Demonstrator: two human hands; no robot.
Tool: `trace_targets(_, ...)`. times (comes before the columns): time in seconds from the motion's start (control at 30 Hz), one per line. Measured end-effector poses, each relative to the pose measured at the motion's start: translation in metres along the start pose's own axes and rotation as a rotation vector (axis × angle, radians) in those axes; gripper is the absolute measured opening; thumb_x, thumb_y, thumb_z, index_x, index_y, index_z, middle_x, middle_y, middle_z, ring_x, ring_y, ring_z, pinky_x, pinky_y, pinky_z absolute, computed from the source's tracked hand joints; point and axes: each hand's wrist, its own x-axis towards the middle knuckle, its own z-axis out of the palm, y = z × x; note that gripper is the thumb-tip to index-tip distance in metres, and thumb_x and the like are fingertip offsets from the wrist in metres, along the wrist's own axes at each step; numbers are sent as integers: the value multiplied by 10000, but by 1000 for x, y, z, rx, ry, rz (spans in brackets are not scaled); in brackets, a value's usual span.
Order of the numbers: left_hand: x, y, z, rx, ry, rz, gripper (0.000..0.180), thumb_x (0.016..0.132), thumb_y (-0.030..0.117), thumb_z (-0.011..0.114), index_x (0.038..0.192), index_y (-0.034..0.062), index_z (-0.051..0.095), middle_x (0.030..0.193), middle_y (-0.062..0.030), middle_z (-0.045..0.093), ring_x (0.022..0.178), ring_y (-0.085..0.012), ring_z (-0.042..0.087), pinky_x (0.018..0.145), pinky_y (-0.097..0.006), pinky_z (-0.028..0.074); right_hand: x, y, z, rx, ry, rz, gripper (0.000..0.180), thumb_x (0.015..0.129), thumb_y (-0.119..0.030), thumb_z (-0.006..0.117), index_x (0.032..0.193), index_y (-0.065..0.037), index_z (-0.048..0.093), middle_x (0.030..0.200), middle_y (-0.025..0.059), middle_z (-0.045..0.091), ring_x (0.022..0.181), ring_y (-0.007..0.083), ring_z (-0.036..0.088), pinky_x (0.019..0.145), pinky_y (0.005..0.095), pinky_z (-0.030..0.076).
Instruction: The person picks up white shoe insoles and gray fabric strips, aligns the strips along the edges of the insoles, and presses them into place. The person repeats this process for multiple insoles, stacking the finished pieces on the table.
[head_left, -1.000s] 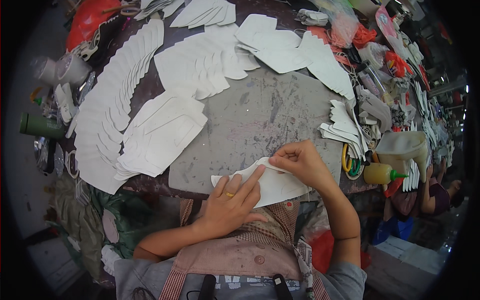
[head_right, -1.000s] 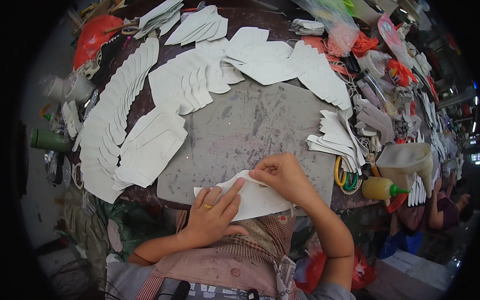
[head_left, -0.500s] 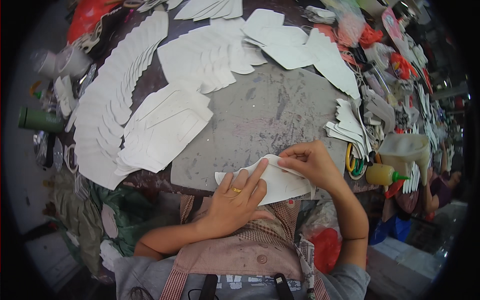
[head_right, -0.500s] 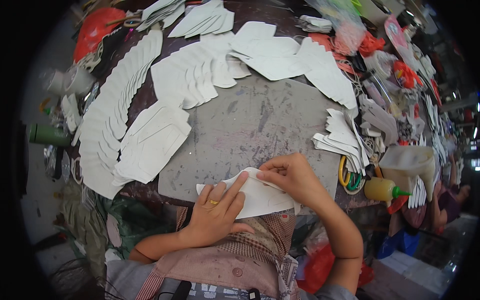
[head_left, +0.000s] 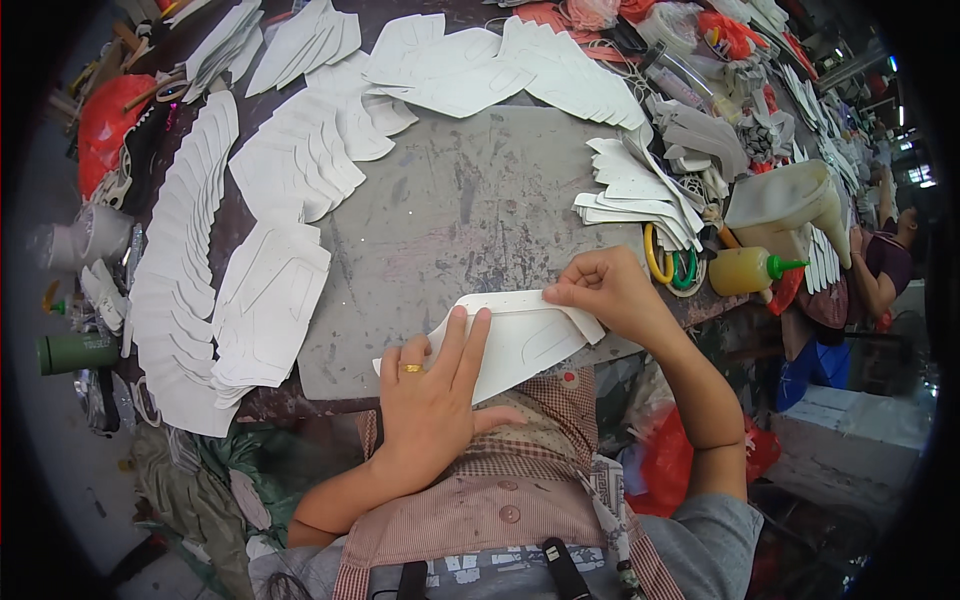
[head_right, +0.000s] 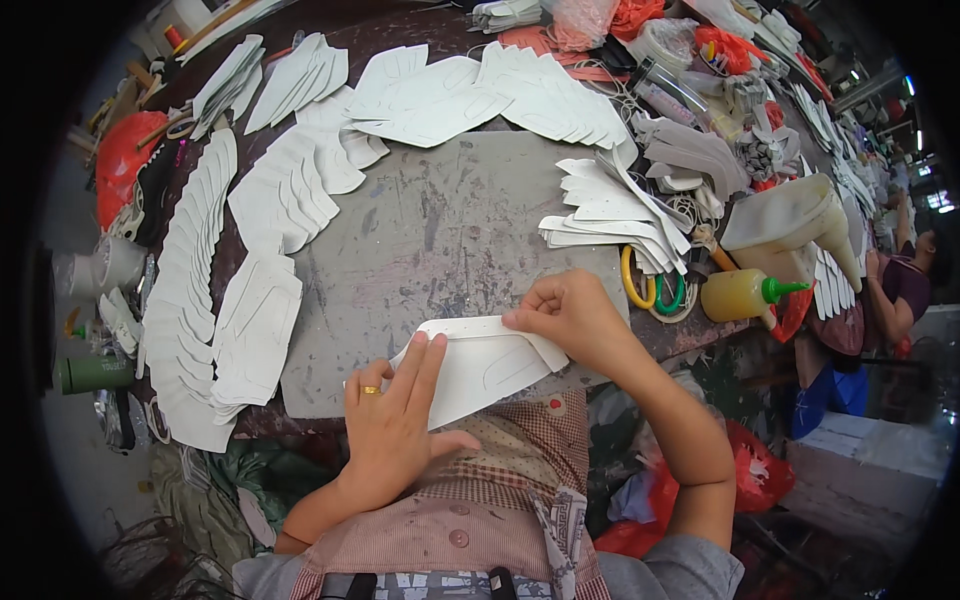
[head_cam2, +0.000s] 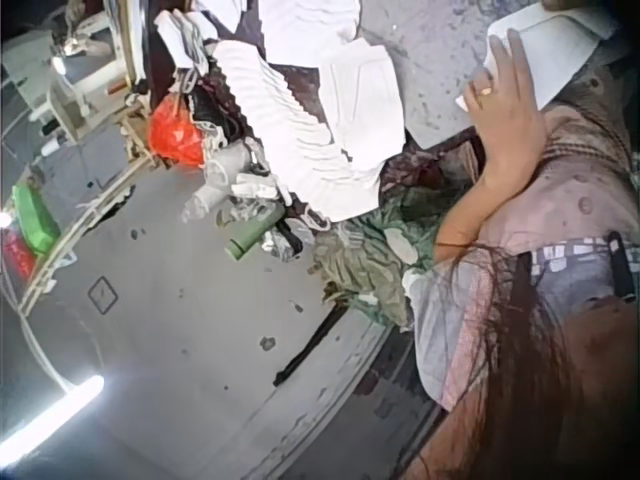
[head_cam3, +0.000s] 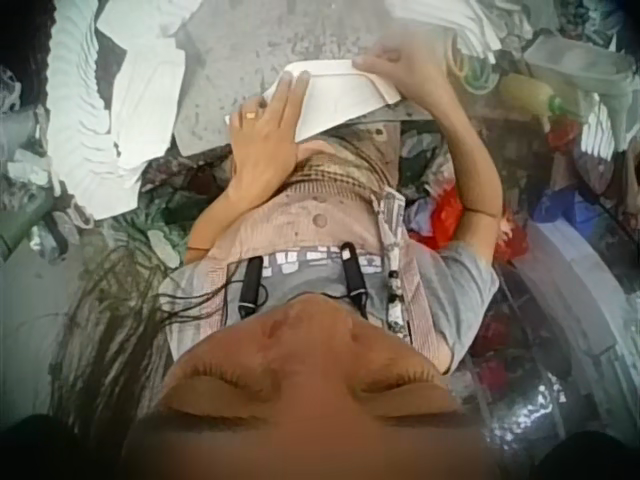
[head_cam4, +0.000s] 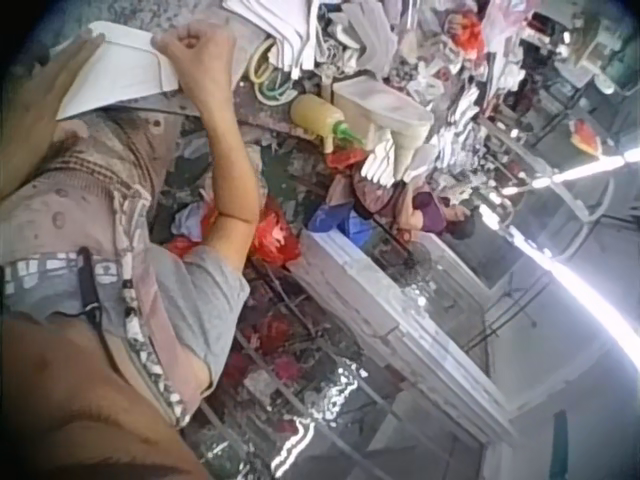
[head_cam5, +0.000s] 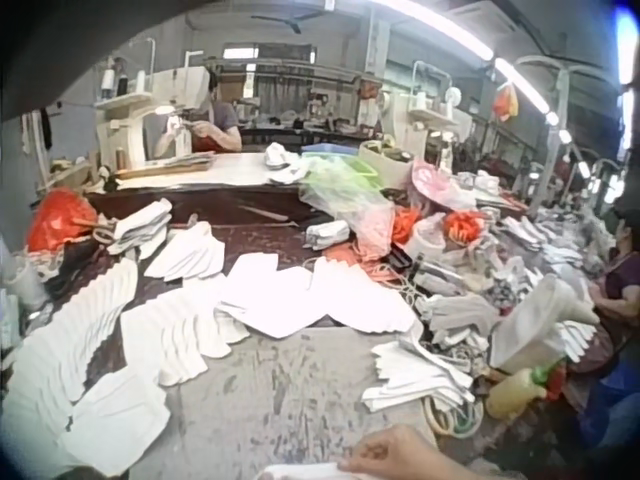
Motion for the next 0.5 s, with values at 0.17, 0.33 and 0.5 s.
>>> trace_targets(0.17, 9, 11, 2, 81, -35, -51, 1045, 688, 750, 612, 1402, -7, 509, 1390, -140, 524, 1035, -298, 476, 920, -464, 374, -2, 5, 6, -70, 49, -77, 266, 826, -207, 790, 766, 34, 695, 609, 31, 626, 564, 68, 561, 505, 263, 430)
trace_targets(0.33, 36, 26, 14, -97, 55, 243, 1039, 695, 688, 652, 1439, -12, 459, 1461, -194, 466, 1352, -339, 416, 1093, -556, 339, -7, 5, 8, -275, 87, -257, 213, 869, -157, 750, 806, 37, 689, 638, 12, 628, 588, 62, 566, 526, 246, 447)
trace_targets(0.5, 27, 30, 41, -221, -3, 197, 1061, 699, 635, 684, 1478, -23, 389, 1505, -217, 417, 1415, -357, 378, 1141, -504, 315, -37, 3, -8, 240, 45, 14, 149, 907, -97, 712, 932, 43, 668, 707, 19, 651, 614, 66, 600, 550, 222, 481)
